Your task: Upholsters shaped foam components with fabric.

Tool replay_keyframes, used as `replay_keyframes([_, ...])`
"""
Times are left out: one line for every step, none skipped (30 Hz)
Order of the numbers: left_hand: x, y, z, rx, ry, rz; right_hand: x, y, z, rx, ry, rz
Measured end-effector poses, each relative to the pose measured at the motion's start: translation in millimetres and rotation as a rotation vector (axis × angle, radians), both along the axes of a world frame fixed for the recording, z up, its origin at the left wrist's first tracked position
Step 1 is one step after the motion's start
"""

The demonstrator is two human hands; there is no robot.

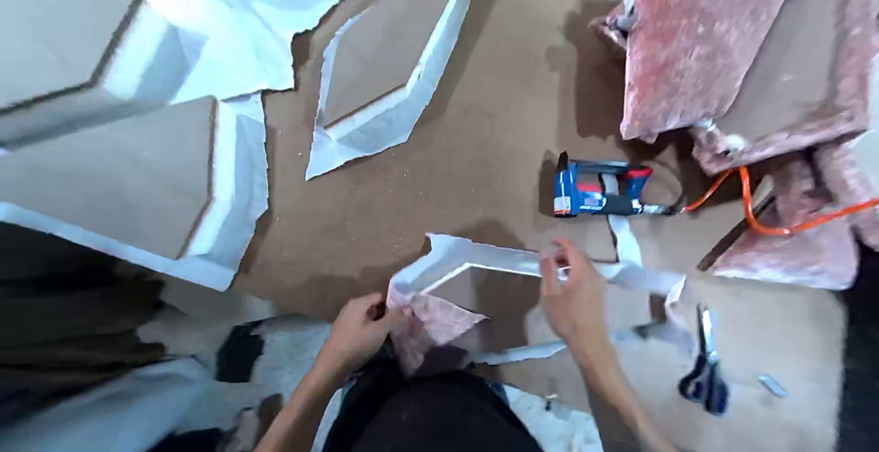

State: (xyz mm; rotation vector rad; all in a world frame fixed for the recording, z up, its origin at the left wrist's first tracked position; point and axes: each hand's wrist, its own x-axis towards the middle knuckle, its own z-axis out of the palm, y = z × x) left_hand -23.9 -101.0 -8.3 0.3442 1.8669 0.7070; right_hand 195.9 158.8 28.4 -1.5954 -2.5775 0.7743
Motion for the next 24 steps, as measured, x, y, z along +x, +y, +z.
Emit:
replay_keyframes([-7,6,2,-0.055,-0.045,-0.104,-6,-26,-12,-0.043,0.035,-0.072])
replay_keyframes([-13,21,3,-0.084,-0.066,-0.178,-12,-44,-25,-0.018,0.050,-0.118])
replay_keyframes([-18,44,-1,-0.071,-0.047,-0.219,-22,-54,-38,0.052,0.061,-0.159])
replay_keyframes([-23,71,-6,-0.045,-0.022,-0.279,-33,-58,-47,0.123,0.050,-0.196])
replay_keyframes([-24,98,-13,-0.011,0.022,-0.371,-40,-59,-54,0.180,0.010,-0.226])
replay_keyframes([-22,121,-17,0.020,0.078,-0.472,-47,-59,-58,0.216,-0.037,-0.250])
replay_keyframes([-17,139,-16,0.039,0.128,-0.564,-53,-57,-61,0.238,-0.076,-0.277])
replay_keyframes([-13,149,-16,0.075,0.183,-0.617,-57,-56,-62,0.258,-0.108,-0.302])
replay_keyframes([-9,148,-15,0.145,0.228,-0.621,-59,-58,-61,0.255,-0.149,-0.318])
replay_keyframes([-7,143,-18,0.213,0.265,-0.589,-62,-58,-60,0.248,-0.194,-0.326])
replay_keyframes([-9,140,-24,0.264,0.286,-0.530,-67,-53,-61,0.251,-0.234,-0.333])
replay_keyframes([-13,138,-29,0.288,0.293,-0.474,-73,-46,-67,0.263,-0.272,-0.343])
replay_keyframes([-16,137,-33,0.277,0.289,-0.445,-80,-41,-74,0.280,-0.312,-0.347])
replay_keyframes([-18,135,-34,0.243,0.271,-0.453,-87,-37,-82,0.270,-0.369,-0.331])
replay_keyframes([-18,134,-36,0.198,0.255,-0.492,-93,-34,-89,0.250,-0.439,-0.300])
replay_keyframes([-16,135,-39,0.171,0.266,-0.537,-99,-32,-94,0.232,-0.510,-0.269])
replay_keyframes([-12,136,-43,0.171,0.305,-0.575,-102,-31,-97,0.234,-0.543,-0.253])
replay_keyframes([-8,138,-47,0.197,0.360,-0.597,-103,-30,-98,0.247,-0.550,-0.245])
replay_keyframes([-3,137,-48,0.243,0.404,-0.608,-103,-31,-97,0.263,-0.549,-0.240])
replay_keyframes([1,135,-50,0.312,0.421,-0.599,-103,-32,-94,0.274,-0.543,-0.243])
replay_keyframes([2,133,-53,0.403,0.426,-0.561,-105,-31,-91,0.279,-0.544,-0.245])
replay_keyframes([2,129,-58,0.496,0.444,-0.522,-109,-28,-90,0.285,-0.547,-0.247])
replay_keyframes([3,126,-63,0.589,0.482,-0.474,-112,-27,-91,0.283,-0.558,-0.249])
replay_keyframes([7,123,-70,0.670,0.525,-0.407,-113,-26,-95,0.289,-0.566,-0.246])
